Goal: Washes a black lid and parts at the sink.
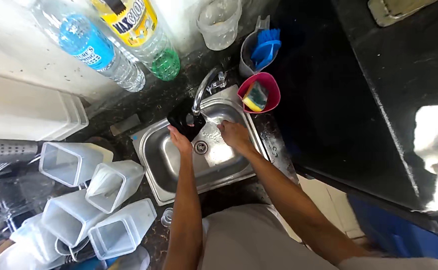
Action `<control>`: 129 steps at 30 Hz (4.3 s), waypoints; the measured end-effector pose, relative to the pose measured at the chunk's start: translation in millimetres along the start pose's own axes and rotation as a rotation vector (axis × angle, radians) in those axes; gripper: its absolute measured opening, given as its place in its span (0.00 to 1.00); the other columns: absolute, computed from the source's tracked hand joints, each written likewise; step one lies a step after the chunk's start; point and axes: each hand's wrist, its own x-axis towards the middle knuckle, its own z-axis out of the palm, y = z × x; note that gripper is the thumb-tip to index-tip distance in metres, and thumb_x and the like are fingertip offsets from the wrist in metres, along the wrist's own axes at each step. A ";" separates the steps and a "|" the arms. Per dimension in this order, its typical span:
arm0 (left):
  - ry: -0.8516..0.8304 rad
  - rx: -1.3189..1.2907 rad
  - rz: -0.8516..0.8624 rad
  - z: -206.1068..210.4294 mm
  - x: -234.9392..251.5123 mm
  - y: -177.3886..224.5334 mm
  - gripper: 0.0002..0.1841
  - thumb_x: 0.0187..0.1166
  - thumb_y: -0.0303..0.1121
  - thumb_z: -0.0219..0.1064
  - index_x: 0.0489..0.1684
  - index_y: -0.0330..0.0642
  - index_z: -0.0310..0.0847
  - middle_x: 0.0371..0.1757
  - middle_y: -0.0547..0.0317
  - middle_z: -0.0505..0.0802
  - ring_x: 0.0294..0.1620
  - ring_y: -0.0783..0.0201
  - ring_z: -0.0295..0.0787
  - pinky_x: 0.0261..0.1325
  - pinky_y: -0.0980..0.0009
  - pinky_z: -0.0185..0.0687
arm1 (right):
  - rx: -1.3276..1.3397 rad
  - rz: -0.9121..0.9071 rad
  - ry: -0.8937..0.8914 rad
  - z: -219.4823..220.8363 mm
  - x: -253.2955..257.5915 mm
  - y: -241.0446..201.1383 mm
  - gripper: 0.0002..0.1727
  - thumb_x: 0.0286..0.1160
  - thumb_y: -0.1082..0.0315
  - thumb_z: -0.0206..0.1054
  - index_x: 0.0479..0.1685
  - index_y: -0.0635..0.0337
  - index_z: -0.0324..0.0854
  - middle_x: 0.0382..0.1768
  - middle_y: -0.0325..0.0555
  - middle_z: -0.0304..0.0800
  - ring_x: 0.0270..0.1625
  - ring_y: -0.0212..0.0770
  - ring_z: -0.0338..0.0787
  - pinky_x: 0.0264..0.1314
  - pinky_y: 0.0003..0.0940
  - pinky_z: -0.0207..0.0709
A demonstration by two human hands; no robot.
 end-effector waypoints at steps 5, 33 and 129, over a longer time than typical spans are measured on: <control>-0.078 -0.272 -0.212 4.2 -17.3 9.7 0.44 0.88 0.64 0.17 0.60 0.40 0.76 0.43 0.49 0.94 0.48 0.53 0.93 0.55 0.52 0.90 | 0.970 -0.042 -0.040 62.9 29.3 -7.1 0.28 0.94 0.46 0.45 0.70 0.61 0.72 0.60 0.54 0.90 0.51 0.46 0.89 0.47 0.44 0.80; -0.189 -0.076 -0.216 22.8 16.5 45.2 0.19 0.94 0.44 0.50 0.60 0.36 0.77 0.27 0.49 0.90 0.27 0.55 0.91 0.38 0.56 0.93 | -0.270 -0.158 0.031 -24.1 10.7 -36.9 0.21 0.88 0.52 0.60 0.47 0.61 0.90 0.48 0.65 0.92 0.54 0.69 0.91 0.49 0.70 0.81; -0.253 0.123 -0.466 -1.6 15.4 68.8 0.33 0.84 0.70 0.44 0.70 0.58 0.77 0.36 0.56 0.94 0.33 0.59 0.93 0.37 0.58 0.92 | -0.458 -0.230 -0.042 -52.8 -14.1 -80.1 0.09 0.80 0.74 0.62 0.45 0.72 0.86 0.50 0.68 0.89 0.57 0.68 0.88 0.53 0.65 0.79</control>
